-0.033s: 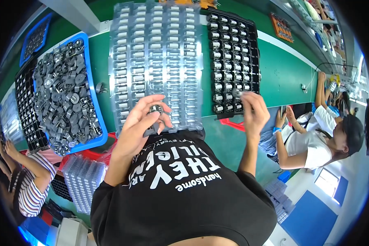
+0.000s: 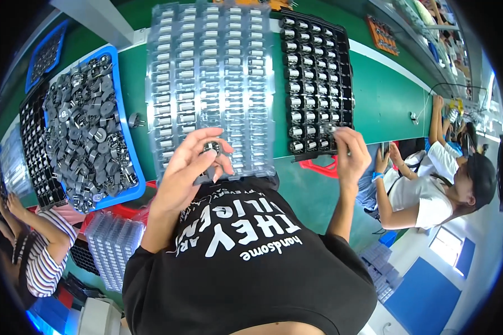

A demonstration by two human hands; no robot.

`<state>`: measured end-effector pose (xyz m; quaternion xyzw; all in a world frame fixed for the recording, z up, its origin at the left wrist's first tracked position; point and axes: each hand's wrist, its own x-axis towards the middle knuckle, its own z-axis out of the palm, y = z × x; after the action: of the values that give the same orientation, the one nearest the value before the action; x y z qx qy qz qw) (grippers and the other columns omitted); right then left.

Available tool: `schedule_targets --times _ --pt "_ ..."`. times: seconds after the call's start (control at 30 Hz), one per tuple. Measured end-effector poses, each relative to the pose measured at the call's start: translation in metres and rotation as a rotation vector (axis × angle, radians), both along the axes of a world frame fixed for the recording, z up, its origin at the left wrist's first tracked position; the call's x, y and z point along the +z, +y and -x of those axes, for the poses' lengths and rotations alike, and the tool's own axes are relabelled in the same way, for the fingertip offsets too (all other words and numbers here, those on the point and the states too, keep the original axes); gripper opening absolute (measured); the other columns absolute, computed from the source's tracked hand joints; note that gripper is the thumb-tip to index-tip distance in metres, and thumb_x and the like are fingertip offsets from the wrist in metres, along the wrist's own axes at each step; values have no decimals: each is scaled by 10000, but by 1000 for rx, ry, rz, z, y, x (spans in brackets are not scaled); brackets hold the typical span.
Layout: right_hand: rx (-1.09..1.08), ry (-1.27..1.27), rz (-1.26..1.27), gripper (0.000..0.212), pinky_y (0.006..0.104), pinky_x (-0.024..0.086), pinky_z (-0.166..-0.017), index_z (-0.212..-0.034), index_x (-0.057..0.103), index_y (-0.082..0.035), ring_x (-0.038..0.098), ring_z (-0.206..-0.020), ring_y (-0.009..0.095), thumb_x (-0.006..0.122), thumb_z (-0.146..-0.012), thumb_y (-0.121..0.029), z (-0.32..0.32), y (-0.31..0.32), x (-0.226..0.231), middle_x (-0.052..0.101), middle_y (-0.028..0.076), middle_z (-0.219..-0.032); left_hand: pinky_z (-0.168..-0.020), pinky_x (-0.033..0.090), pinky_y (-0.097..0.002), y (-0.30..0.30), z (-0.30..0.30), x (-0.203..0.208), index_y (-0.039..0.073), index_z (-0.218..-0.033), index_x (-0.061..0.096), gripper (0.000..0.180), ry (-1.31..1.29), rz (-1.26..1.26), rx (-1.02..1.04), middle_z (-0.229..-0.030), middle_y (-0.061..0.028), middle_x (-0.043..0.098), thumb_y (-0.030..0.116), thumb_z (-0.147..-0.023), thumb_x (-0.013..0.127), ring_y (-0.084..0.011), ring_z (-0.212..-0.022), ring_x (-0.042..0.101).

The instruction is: The person sorts small electronic components by hand, placing them from a component bin into plastic trays on a factory assembly line.

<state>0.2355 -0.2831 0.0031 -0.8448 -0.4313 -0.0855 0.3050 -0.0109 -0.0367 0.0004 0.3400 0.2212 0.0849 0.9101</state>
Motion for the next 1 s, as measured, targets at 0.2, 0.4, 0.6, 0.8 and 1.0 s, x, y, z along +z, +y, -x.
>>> schedule_targets --times 0.2,0.4,0.6,0.8,1.0 --pt "43 -92 178 150 330 533 -710 -904 677 6 653 -801 251 683 -775 81 -13 -42 0 681 105 -932 -703 472 -257 11 -9 -6 -59 -1297 514 374 -34 -135 -98 -1186 -218 639 153 -993 562 -164 -832 616" --pt "117 -91 325 169 373 532 -740 -905 660 11 640 -864 283 661 -749 75 -19 -49 -11 680 110 -945 -715 461 -253 11 -9 -6 -66 -1406 475 471 23 -142 -70 -1340 -215 574 79 -963 545 -192 -966 606" --pt "151 -100 438 188 397 523 -787 -926 676 11 597 -973 290 664 -745 65 -15 -35 14 638 115 -985 -688 447 -263 17 3 -4 -42 -1353 498 399 -13 -98 26 -1283 -243 587 103 -984 540 -195 -909 608" --pt "293 54 215 125 339 515 -695 -952 691 4 626 -769 257 668 -841 56 -25 44 23 588 123 -945 -697 469 -266 27 15 -13 -44 -1200 573 284 -22 -167 144 -1226 -236 629 166 -1011 544 -151 -817 594" --pt "691 60 268 159 341 515 -719 -1000 699 -34 633 -812 258 683 -844 -11 -46 163 18 595 105 -966 -765 498 -264 35 18 -5 -84 -1252 592 329 46 -154 197 -1264 -187 635 84 -970 562 -108 -794 565"
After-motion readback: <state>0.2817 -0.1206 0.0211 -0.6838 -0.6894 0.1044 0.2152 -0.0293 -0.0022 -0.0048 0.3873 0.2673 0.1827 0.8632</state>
